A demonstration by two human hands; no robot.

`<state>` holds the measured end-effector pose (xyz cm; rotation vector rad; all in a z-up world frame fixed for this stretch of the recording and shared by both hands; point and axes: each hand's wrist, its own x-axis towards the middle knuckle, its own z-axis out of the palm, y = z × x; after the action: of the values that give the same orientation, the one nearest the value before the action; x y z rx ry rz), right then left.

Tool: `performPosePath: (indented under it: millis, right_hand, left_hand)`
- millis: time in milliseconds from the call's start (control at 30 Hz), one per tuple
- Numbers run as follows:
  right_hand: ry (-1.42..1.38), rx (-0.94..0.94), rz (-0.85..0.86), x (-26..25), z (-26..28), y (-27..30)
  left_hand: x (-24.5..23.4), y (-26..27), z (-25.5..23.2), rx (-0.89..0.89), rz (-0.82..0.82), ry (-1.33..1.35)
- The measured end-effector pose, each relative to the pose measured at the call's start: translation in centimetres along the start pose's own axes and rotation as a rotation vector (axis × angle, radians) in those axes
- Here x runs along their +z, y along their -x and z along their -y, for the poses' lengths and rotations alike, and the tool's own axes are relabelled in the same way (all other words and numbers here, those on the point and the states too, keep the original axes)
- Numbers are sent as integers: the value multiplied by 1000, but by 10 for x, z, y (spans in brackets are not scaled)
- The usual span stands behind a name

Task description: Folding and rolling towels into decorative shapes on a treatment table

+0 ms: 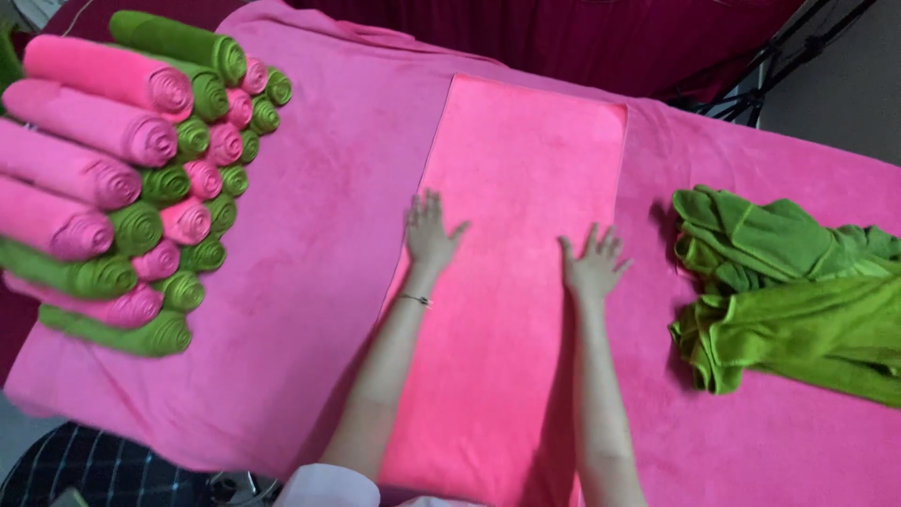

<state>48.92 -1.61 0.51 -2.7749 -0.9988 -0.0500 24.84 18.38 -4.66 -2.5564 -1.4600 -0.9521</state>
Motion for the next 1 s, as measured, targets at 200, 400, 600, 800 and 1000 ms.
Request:
performPosePath:
  millis: [200, 400, 600, 800, 1000]
  right_hand:
    - [-43, 145, -152, -6, -16, 60]
    - [-146, -9, 54, -11, 76, 148]
    - [-171, -44, 90, -40, 41, 212]
    - [-168, -58, 124, -64, 1, 292]
    - [-61, -101, 218, -73, -51, 356]
  left_hand:
    - [-62, 37, -7, -253, 267, -345]
    - [-96, 113, -107, -151, 534, 62]
    - [-153, 153, -70, -101, 523, 115]
    - [-204, 216, -20, -36, 554, 160]
    - [-257, 283, 39, 50, 646, 134]
